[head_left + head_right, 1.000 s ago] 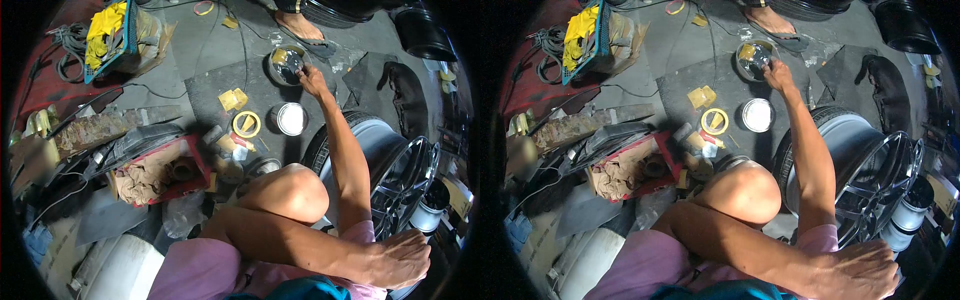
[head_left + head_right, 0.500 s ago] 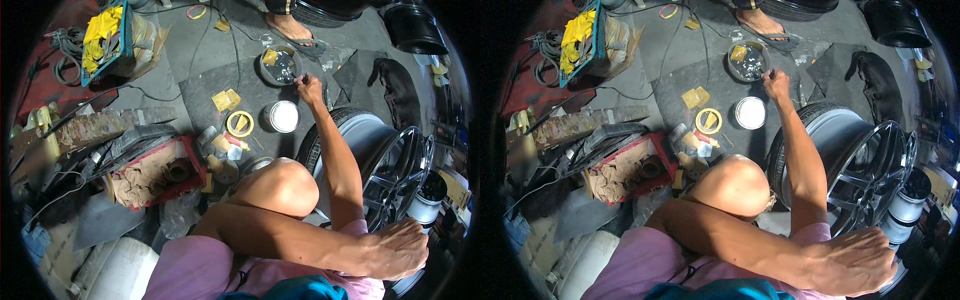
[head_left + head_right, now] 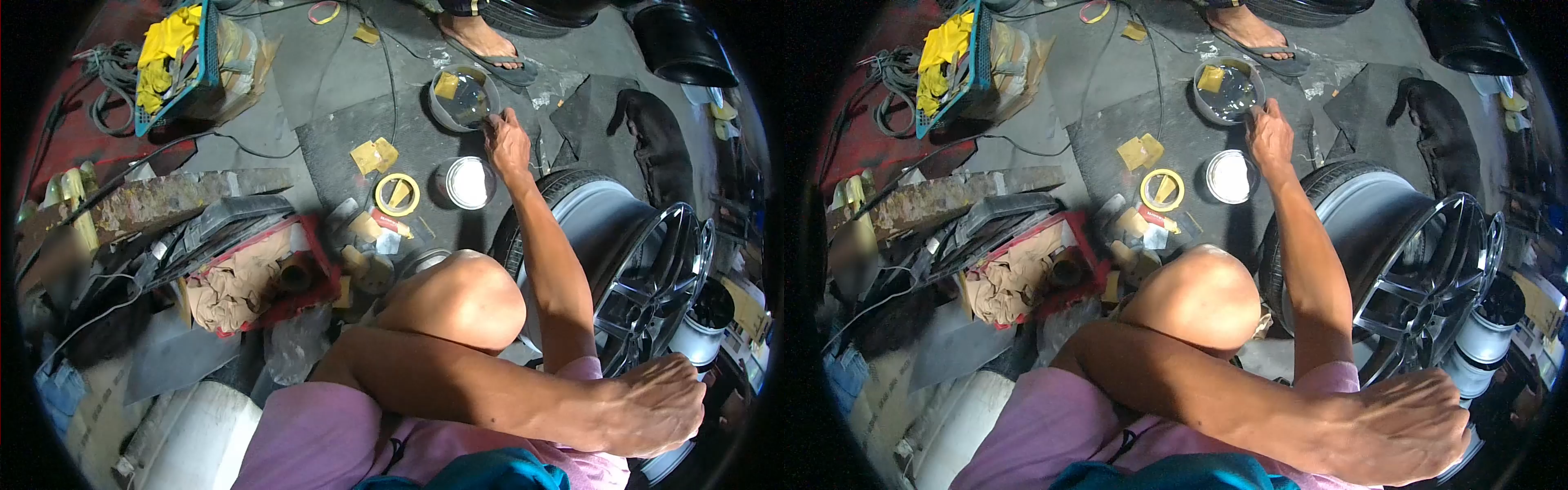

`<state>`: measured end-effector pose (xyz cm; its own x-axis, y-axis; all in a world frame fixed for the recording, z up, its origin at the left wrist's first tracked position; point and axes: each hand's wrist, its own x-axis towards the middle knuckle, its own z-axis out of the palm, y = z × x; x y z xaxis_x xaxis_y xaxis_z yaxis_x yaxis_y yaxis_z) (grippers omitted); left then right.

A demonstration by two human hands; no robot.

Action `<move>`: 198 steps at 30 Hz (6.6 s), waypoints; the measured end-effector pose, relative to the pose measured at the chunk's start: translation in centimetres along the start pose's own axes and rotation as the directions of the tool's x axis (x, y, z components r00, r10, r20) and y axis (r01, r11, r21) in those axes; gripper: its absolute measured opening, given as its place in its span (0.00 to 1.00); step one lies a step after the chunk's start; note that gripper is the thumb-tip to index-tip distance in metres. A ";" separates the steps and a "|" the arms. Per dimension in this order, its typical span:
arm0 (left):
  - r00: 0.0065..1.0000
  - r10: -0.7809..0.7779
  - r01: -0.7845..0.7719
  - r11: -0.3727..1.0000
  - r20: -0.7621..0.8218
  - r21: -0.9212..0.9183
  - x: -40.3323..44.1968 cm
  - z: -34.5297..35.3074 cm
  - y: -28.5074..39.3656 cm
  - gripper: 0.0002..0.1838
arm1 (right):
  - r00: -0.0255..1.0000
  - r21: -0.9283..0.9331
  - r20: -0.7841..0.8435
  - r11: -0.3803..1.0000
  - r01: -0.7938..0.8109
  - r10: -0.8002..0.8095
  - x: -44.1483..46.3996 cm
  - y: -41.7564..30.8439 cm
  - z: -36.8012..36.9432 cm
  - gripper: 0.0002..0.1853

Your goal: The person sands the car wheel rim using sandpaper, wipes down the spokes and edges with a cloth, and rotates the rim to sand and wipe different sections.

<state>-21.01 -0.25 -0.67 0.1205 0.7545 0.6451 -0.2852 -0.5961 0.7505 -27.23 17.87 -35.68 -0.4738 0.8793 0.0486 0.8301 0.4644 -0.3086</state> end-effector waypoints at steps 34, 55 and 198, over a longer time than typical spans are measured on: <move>0.711 -0.605 0.289 0.717 0.360 0.634 -3.4 -16.2 0.0 0.17 | 0.878 0.380 0.125 0.795 -0.473 0.463 -31.7 -5.8 -1.2 0.16; -0.123 -0.561 0.148 0.806 0.819 0.574 -7.1 3.0 2.4 0.19 | 0.834 0.625 0.164 0.599 -0.501 0.527 -52.2 -5.2 -13.7 0.14; 0.644 -0.225 -0.360 0.754 0.731 0.550 -7.1 18.2 -15.1 0.35 | 0.215 0.713 -0.180 0.278 -0.644 0.960 -53.0 2.3 -30.7 0.15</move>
<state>-0.22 -1.60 -13.99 0.8369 0.4196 0.3514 0.2642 -0.8720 0.4120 8.85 -24.42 -9.82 0.7481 0.6535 -0.1149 0.3262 -0.5130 -0.7940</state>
